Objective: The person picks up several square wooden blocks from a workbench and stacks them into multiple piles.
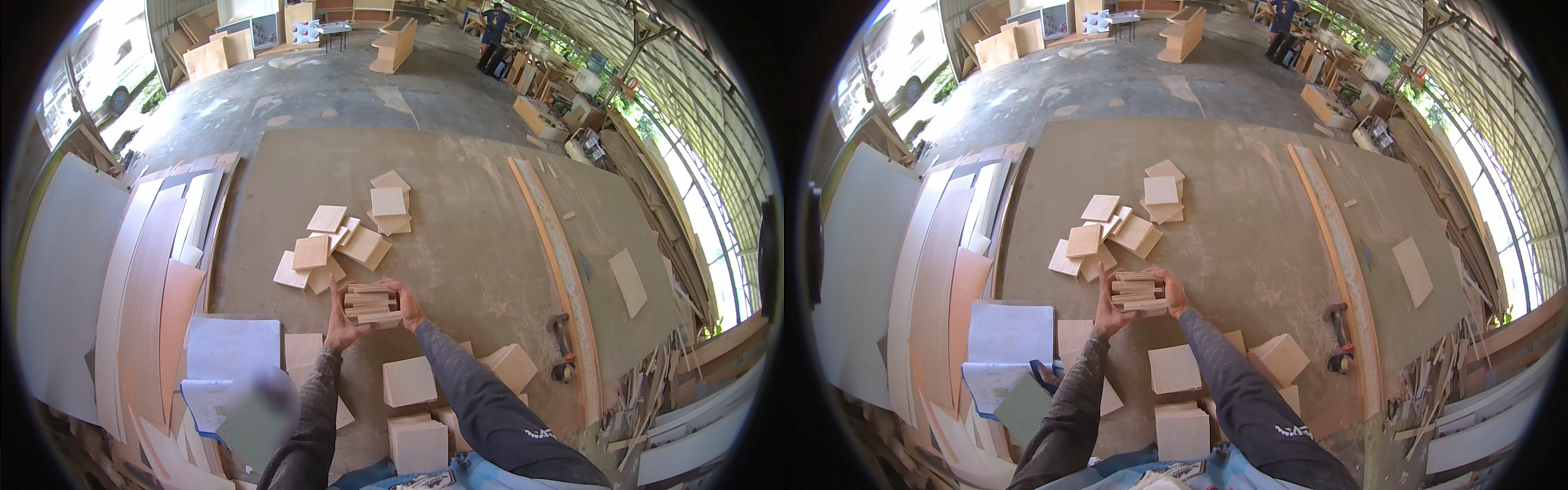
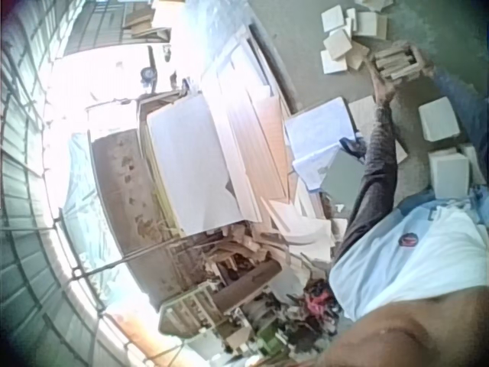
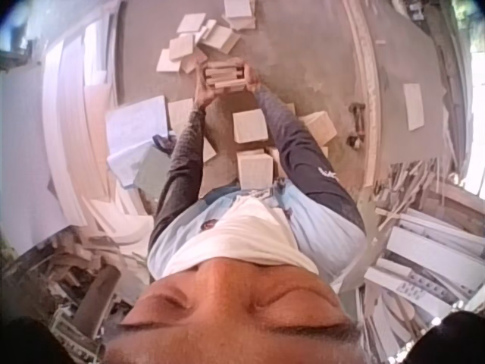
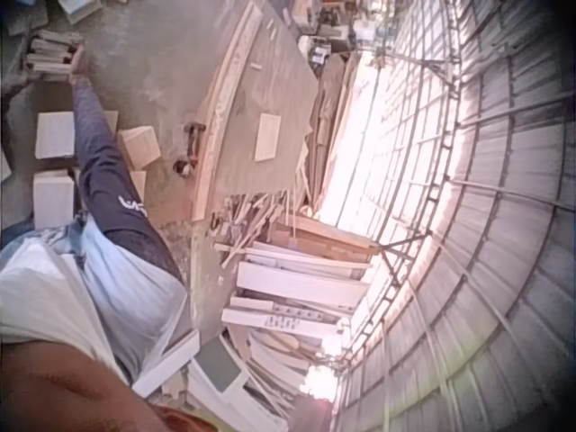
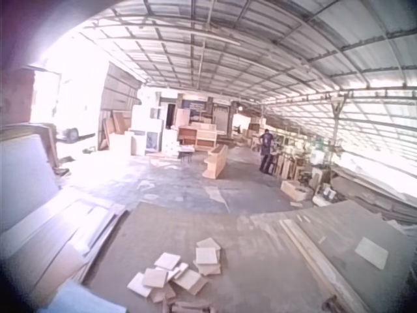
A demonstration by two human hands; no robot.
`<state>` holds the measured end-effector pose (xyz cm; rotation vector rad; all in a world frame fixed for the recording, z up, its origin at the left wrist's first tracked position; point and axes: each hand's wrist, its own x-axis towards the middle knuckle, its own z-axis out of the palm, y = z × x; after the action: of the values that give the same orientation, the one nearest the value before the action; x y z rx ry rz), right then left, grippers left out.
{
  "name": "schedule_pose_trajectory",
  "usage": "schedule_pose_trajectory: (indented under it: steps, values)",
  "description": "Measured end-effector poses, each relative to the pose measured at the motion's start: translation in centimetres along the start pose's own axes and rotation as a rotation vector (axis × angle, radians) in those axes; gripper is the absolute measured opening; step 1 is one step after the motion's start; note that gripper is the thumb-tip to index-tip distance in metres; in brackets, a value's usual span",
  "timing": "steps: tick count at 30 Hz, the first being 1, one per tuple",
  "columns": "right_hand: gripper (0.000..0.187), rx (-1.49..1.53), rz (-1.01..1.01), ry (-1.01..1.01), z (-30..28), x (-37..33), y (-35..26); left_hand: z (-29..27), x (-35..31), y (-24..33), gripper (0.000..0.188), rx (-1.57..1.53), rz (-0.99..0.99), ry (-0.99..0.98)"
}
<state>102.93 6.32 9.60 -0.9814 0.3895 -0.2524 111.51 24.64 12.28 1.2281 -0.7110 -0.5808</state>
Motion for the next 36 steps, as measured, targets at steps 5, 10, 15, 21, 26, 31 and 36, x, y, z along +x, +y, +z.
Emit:
schedule_pose_trajectory:
  steps: [5, 10, 15, 21, 26, 31, 36]
  values:
    - [0.047, 0.064, 0.076, -0.004, 1.1, -0.2, -0.5, 0.9, -0.1, -0.8, 0.147, -0.216, -0.074, -0.077]
    - [0.062, 0.117, 0.041, 0.077, 1.9, -0.8, -1.7, 0.5, -0.2, -2.4, 0.116, -0.105, -0.089, -0.102]
    - [0.069, 0.012, 0.026, 0.117, 3.4, -1.0, -1.8, 0.9, -0.7, -3.6, 0.086, 0.053, -0.065, -0.034]
    - [0.075, -0.029, 0.047, 0.027, 0.1, -0.5, -1.7, 0.8, 0.2, -2.1, 0.086, 0.204, -0.079, -0.141]
    - [0.093, -0.449, -0.128, -0.382, 2.2, -1.9, -8.8, -0.3, 0.4, 1.0, 0.075, -0.149, -0.242, 0.027]
    - [0.095, -0.867, -0.266, -0.177, 6.2, -8.6, -16.7, 2.4, 1.6, 9.0, 0.06, -0.099, -0.31, -0.199]
    - [0.087, -0.632, -0.243, -0.089, 6.3, -13.4, -20.6, 7.6, 0.7, 14.3, 0.07, -0.129, -0.334, -0.23]
